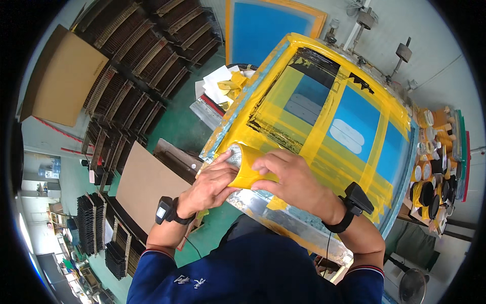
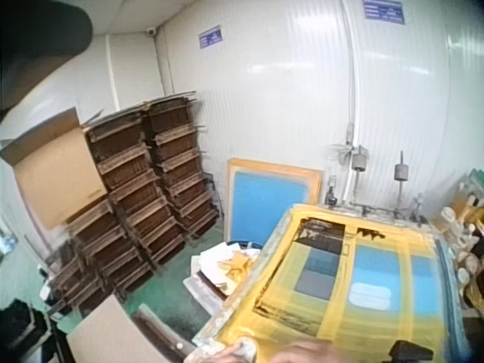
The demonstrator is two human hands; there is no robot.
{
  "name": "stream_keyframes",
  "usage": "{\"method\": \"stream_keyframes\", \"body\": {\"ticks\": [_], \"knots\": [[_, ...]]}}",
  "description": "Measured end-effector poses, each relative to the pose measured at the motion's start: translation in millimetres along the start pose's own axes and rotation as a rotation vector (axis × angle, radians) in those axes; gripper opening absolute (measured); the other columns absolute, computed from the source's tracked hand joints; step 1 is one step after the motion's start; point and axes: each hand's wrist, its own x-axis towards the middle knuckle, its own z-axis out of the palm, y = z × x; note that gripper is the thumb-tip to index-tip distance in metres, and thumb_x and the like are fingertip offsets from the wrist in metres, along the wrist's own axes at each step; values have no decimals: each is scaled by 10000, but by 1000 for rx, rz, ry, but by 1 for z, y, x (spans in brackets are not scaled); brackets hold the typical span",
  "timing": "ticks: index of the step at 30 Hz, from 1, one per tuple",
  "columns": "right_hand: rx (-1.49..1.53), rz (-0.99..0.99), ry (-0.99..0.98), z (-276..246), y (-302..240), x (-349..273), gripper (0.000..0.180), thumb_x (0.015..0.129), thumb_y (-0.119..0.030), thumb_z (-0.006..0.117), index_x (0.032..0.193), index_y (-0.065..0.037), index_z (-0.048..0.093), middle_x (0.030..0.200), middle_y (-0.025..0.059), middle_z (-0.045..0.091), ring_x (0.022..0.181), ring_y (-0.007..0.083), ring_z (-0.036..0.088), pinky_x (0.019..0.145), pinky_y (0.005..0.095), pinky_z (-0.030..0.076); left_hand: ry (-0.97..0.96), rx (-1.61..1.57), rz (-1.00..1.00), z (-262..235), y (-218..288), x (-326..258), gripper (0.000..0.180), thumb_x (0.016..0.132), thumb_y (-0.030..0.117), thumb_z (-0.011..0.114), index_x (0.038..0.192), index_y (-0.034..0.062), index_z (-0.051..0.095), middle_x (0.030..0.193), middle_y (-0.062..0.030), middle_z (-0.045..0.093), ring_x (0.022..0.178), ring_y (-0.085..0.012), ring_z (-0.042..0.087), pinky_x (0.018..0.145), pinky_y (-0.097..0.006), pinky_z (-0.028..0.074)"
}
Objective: Preparing a screen printing frame by removing old tape and setting up a board for printing.
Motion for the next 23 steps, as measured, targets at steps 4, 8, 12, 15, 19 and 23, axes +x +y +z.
{"method": "stream_keyframes", "body": {"ticks": [4, 8, 12, 15, 19, 23], "knots": [[125, 79, 3, -10, 9, -17, 206, 796, -102, 788, 935, -40, 649, 802, 107, 619, 704, 272, 634, 654, 345, 522, -28, -9, -4, 12, 4, 13, 149, 837, 46, 708, 947, 19, 611, 920, -114, 629, 947, -299, 630, 1148, -545, 339], [62, 74, -24, -21, 9, -23, 162, 818, -101, 763, 914, -42, 646, 813, 111, 611, 744, 276, 629, 670, 365, 507, 4, 4, -4, 23, 7, 20, 152, 840, 61, 709, 926, 13, 593, 890, -121, 620, 907, -315, 626, 1132, -534, 361], [-10, 21, -42, -24, 17, -23, 210, 831, -117, 746, 986, -40, 628, 953, 129, 603, 887, 299, 614, 752, 392, 495, 30, 26, -4, 27, 12, 23, 178, 834, 72, 715, 866, 8, 552, 812, -140, 576, 810, -346, 604, 1034, -515, 437], [-39, -43, 32, -31, 15, -23, 282, 820, -141, 757, 1043, -42, 615, 1044, 141, 589, 960, 319, 602, 815, 392, 497, 27, 27, 35, 27, 14, 32, 193, 828, 60, 705, 837, 10, 519, 751, -157, 528, 740, -368, 568, 936, -498, 468], [-131, -77, 41, -32, -5, -10, 366, 807, -170, 776, 1116, -48, 624, 1112, 141, 575, 1017, 328, 594, 883, 384, 498, 18, 31, -4, 26, 17, 31, 240, 857, 104, 713, 797, 22, 495, 712, -157, 488, 720, -379, 548, 938, -488, 461], [-102, -91, -1, -25, -3, -4, 434, 815, -169, 772, 1204, -58, 615, 1165, 143, 555, 1070, 324, 578, 903, 394, 494, 5, 61, -24, 23, 19, 30, 250, 850, 107, 719, 789, 25, 490, 717, -151, 505, 721, -365, 558, 940, -482, 458]]}}
